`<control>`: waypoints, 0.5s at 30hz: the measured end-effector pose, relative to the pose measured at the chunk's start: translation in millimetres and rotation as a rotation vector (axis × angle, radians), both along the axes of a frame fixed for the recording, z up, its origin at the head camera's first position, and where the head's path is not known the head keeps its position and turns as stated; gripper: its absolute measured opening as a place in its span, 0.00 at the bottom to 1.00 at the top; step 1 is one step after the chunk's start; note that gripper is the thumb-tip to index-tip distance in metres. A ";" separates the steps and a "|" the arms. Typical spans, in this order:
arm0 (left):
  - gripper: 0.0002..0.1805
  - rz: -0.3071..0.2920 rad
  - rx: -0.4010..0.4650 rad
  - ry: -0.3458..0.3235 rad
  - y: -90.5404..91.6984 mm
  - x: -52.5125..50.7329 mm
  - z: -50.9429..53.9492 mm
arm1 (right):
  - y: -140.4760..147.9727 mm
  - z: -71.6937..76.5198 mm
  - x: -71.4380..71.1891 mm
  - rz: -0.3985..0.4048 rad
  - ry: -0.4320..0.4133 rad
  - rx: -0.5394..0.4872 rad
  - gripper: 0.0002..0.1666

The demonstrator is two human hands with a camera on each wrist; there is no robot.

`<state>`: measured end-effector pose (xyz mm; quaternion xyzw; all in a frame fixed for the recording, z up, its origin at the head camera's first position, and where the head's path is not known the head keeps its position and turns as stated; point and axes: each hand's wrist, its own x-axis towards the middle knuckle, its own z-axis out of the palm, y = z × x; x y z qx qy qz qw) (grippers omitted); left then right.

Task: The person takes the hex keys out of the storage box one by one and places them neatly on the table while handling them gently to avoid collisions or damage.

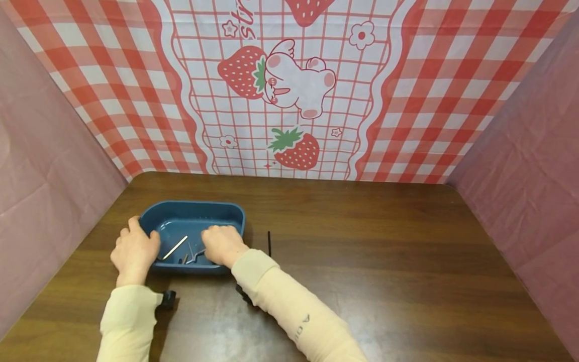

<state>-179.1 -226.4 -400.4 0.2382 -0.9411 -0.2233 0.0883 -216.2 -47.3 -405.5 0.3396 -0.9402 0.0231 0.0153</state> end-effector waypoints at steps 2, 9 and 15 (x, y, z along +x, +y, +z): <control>0.31 0.000 0.000 0.000 -0.1 0.2 0.2 | 0.7 0.1 0.6 0.019 0.013 -0.024 0.03; 0.32 0.005 0.004 -0.002 -0.3 0.4 0.1 | 2.5 -1.0 1.3 0.041 0.025 -0.100 0.05; 0.32 0.003 0.002 -0.009 0.3 -0.5 1.0 | 5.6 -0.2 0.9 0.053 0.016 -0.203 0.07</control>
